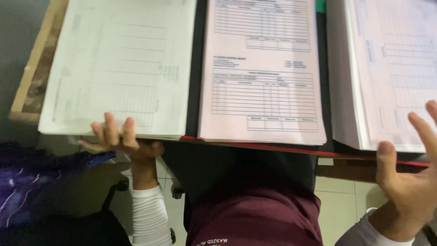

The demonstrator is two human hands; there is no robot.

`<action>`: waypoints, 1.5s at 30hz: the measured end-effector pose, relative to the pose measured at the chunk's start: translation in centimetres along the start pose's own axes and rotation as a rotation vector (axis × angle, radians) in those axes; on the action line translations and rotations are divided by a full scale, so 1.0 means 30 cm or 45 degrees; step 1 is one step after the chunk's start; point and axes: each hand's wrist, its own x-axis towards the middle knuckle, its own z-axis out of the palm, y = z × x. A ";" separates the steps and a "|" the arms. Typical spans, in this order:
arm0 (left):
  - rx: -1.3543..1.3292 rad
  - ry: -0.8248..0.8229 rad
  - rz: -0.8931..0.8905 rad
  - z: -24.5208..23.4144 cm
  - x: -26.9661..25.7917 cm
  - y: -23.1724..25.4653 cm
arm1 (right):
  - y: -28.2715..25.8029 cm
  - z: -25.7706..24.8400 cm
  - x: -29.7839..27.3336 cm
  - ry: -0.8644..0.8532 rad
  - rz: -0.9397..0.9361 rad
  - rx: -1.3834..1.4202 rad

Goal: Organizing and reviewing paper documents within multiple binders on a desk

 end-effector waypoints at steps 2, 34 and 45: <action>-0.006 -0.022 0.006 -0.007 0.005 0.001 | 0.042 -0.027 -0.019 -0.035 0.011 -0.014; -0.472 -0.652 0.208 -0.058 0.458 0.780 | 0.069 -0.058 -0.106 0.496 -0.301 0.464; -0.359 -0.823 0.174 -0.018 0.567 0.734 | 0.291 -0.072 -0.238 0.337 -0.345 0.524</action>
